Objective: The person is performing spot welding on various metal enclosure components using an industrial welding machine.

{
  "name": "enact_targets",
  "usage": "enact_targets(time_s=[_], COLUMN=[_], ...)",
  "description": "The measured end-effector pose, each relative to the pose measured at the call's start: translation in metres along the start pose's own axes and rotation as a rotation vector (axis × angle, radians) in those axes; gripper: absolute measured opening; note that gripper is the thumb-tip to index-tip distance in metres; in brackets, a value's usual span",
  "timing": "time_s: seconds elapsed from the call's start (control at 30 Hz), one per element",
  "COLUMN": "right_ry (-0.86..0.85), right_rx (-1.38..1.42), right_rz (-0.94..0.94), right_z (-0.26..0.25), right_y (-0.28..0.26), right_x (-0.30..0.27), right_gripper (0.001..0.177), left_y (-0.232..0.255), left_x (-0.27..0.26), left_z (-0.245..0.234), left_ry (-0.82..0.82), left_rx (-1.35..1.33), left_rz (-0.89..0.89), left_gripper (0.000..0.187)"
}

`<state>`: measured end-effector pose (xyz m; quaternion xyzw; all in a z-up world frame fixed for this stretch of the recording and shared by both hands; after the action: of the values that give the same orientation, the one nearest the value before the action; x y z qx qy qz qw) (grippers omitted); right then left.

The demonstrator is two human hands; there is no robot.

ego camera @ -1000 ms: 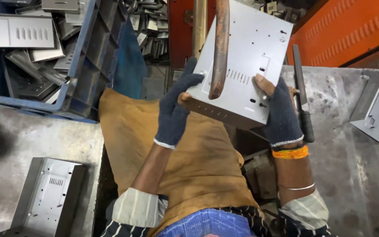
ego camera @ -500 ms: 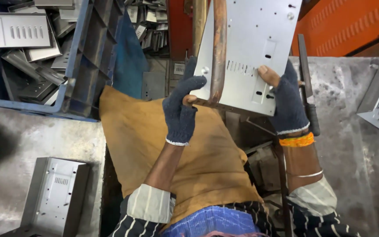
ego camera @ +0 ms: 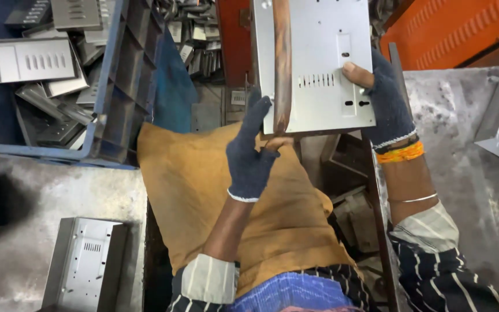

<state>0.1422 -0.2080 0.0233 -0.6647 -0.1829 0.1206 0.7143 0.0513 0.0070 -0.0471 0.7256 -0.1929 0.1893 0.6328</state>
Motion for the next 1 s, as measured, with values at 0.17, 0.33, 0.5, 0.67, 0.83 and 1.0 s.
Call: enact_targets(time_s=[0.17,0.33,0.5,0.67,0.83,1.0], right_ry=[-0.027,-0.085,-0.034,0.005,0.029,0.068], right_rx=[-0.1,-0.098,0.022,0.067,0.106,0.121], right_rz=[-0.004,0.031,0.107,-0.009,0.032,-0.078], right_z=[-0.016,-0.026,-0.027,-0.004,0.011,0.035], right_y=[0.01,0.013,0.022,0.023,0.023,0.032], right_x=[0.015,0.031,0.031,0.02,0.016,0.013], right_gripper=[0.061,0.059,0.058,0.055,0.056,0.056], left_y=[-0.004,-0.004,-0.009,-0.001,-0.013,-0.019], left_x=[-0.005,-0.004,-0.011,-0.001,-0.009,-0.015], left_z=[0.009,0.022,0.024,-0.004,-0.022,-0.043], left_ry=[0.029,0.108,0.17,0.18,0.13,0.09], left_rx=[0.097,0.163,-0.053,0.112,0.145,-0.094], left_rz=[-0.051,0.004,-0.022,-0.199,-0.186,-0.337], left_gripper=[0.059,0.057,0.047,0.06,0.063,0.055])
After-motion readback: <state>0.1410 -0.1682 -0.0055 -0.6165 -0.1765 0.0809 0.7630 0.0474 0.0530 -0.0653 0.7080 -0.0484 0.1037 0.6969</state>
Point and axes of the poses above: each hand's wrist, its own x-axis towards the middle knuckle, its own z-axis out of the palm, y = z × x, the point moved 1 cm from there along x, towards the middle knuckle, and after that the axes turned 13 degrees about -y, right-handed, at the moved point
